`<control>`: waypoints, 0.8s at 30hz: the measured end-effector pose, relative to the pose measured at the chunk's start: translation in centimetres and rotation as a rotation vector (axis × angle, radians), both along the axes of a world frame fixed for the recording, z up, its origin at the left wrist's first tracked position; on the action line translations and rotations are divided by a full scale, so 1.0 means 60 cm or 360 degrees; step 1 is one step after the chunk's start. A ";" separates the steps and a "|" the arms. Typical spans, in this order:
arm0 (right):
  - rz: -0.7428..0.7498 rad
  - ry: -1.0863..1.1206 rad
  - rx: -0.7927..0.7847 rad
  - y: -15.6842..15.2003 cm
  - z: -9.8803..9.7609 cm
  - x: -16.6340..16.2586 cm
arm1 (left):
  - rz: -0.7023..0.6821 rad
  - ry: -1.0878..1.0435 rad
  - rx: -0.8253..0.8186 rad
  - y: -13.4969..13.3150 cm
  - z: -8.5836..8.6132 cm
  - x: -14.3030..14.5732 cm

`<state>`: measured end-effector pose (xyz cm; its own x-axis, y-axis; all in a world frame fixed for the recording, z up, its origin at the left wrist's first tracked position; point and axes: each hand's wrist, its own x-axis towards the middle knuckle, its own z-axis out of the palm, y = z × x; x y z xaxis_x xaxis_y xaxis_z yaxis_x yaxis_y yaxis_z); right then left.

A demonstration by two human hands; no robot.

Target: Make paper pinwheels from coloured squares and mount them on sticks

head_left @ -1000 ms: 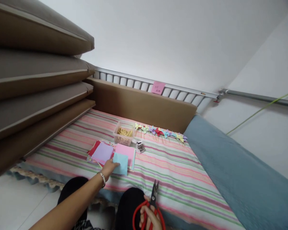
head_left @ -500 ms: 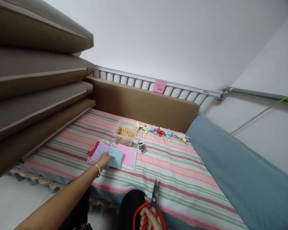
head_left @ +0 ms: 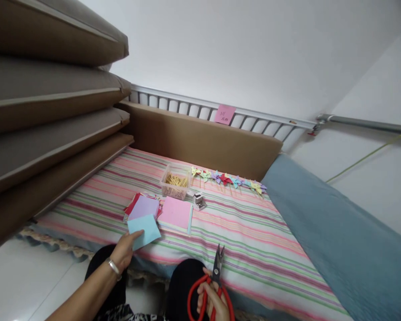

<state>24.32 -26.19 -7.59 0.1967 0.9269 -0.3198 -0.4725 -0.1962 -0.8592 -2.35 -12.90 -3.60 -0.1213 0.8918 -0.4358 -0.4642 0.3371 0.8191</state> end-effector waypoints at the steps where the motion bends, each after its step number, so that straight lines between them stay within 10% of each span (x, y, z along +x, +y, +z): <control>1: 0.0014 -0.0002 0.0010 0.001 0.001 0.000 | 0.0022 -0.0024 -0.0023 -0.004 -0.004 0.001; 24: -0.0149 -0.0018 -0.0039 0.000 0.004 -0.010 | 0.0148 -0.0428 -0.0099 0.064 -0.012 0.055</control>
<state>23.71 -26.21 -7.32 0.2856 0.8963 -0.3392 -0.4799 -0.1726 -0.8602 0.93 -9.03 -4.30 -0.0739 0.8529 -0.5168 -0.6932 0.3286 0.6415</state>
